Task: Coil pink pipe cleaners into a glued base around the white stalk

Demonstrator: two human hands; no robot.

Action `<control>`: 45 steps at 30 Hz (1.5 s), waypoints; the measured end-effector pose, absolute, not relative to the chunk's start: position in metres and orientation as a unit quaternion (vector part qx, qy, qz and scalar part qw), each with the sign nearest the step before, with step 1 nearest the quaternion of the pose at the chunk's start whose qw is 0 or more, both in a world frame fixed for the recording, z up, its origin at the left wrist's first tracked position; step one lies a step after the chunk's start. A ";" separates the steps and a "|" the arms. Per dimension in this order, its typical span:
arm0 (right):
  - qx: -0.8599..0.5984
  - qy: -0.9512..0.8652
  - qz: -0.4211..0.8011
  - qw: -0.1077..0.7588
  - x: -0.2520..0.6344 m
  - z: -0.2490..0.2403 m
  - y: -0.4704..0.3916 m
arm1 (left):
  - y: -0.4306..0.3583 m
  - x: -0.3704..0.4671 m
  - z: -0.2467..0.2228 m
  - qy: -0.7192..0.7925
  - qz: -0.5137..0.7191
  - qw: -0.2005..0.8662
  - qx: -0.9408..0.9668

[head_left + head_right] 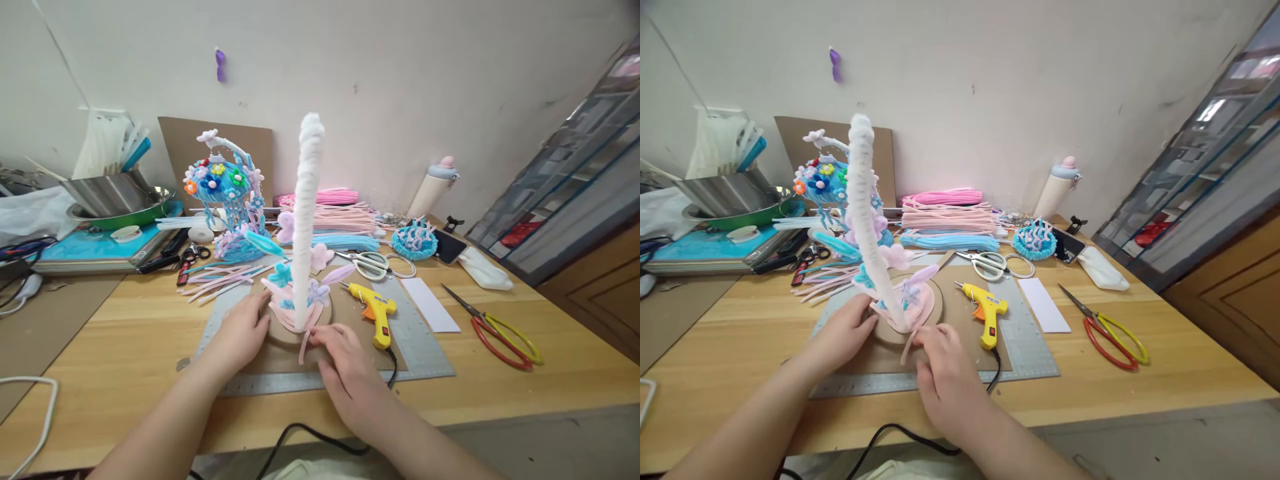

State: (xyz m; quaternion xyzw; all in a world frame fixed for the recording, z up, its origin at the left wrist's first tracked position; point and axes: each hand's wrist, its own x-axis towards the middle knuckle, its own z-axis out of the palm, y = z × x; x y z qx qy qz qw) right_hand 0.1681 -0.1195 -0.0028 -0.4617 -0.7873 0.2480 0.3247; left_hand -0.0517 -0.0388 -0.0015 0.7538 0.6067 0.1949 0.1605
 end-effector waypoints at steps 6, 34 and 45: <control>-0.471 -0.807 0.198 0.296 0.154 -0.008 -0.129 | -0.054 -0.044 -0.003 0.632 0.264 0.122 0.719; -0.522 -0.812 0.107 0.238 0.179 -0.014 -0.099 | -0.114 -0.017 -0.027 0.498 0.224 -0.092 0.833; -0.532 -0.815 0.090 0.210 0.178 -0.019 -0.100 | -0.114 -0.017 -0.028 0.500 0.211 -0.082 0.836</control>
